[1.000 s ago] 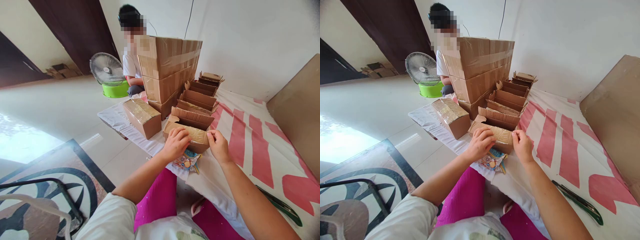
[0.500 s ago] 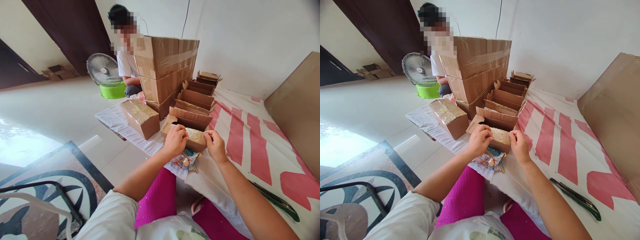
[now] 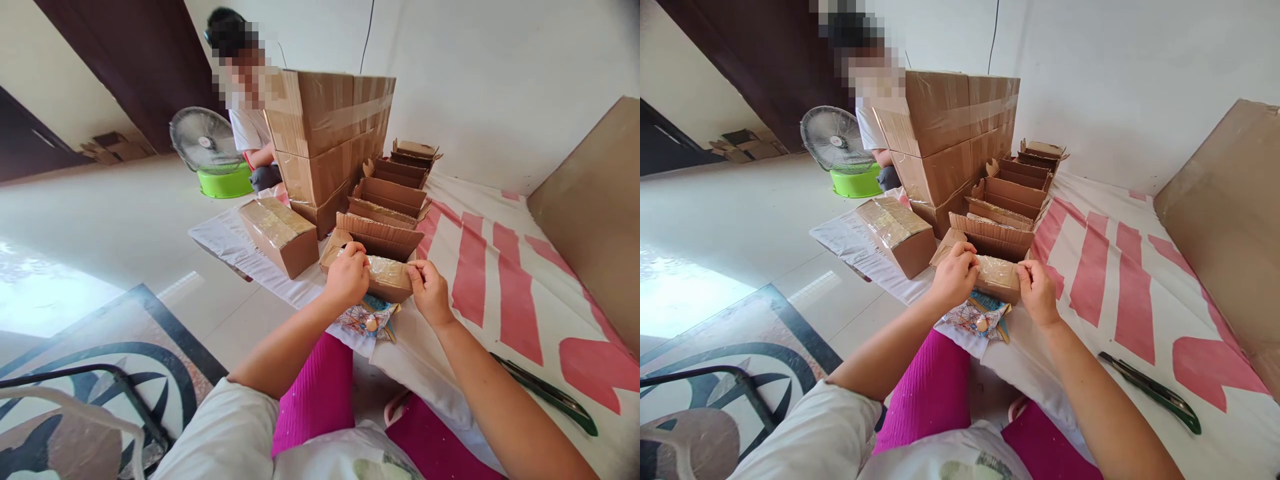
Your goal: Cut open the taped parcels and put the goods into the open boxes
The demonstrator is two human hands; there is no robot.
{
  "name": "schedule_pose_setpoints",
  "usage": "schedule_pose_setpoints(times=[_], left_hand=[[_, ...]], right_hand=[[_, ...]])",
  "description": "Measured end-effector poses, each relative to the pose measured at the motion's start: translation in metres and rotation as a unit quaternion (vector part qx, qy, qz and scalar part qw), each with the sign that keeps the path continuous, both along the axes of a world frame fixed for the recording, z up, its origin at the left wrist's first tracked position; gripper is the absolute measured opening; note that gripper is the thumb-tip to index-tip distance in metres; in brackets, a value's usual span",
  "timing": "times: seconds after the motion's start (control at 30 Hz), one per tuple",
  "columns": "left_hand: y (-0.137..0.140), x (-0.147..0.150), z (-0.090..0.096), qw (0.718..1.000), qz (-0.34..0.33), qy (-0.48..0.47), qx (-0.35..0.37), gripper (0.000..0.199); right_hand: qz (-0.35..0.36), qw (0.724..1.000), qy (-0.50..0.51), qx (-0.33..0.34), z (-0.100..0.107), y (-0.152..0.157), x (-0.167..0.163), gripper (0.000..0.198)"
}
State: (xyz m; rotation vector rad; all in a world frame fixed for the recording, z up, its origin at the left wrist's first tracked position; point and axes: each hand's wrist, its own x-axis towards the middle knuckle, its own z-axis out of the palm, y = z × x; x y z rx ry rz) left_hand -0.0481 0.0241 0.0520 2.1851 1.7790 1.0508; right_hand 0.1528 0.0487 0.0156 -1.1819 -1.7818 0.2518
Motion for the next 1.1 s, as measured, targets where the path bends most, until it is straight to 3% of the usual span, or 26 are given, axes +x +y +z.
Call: schedule_pose_setpoints(times=[0.23, 0.5, 0.57, 0.67, 0.73, 0.8, 1.1], left_hand=[[0.002, -0.001, -0.008, 0.999, 0.006, -0.043, 0.032, 0.010], [0.007, -0.026, 0.000, 0.985, -0.067, -0.158, -0.011, 0.016], [0.002, -0.020, 0.002, 0.990, -0.063, -0.127, -0.008, 0.015], [-0.006, -0.003, 0.001, 0.998, -0.044, -0.028, 0.039, 0.035], [-0.006, 0.006, -0.002, 0.998, -0.028, 0.005, 0.061, 0.019], [-0.004, 0.009, -0.007, 0.997, -0.014, -0.001, 0.070, 0.011], [-0.001, -0.003, -0.015, 0.991, 0.015, -0.081, 0.109, 0.017]], right_hand=[[0.006, 1.000, 0.002, 0.007, -0.002, -0.001, 0.001, 0.023], [0.008, 0.999, -0.005, 0.034, -0.003, -0.006, -0.001, 0.020], [0.007, 0.999, -0.004, 0.036, -0.004, -0.006, -0.001, 0.019], [0.001, 0.999, -0.004, 0.040, -0.005, -0.007, -0.001, 0.019], [0.003, 0.999, -0.005, 0.041, -0.005, -0.008, -0.001, 0.020], [0.009, 0.999, -0.006, 0.040, -0.004, -0.010, 0.000, 0.020], [0.016, 0.998, -0.022, 0.050, -0.003, -0.013, 0.002, 0.020]])
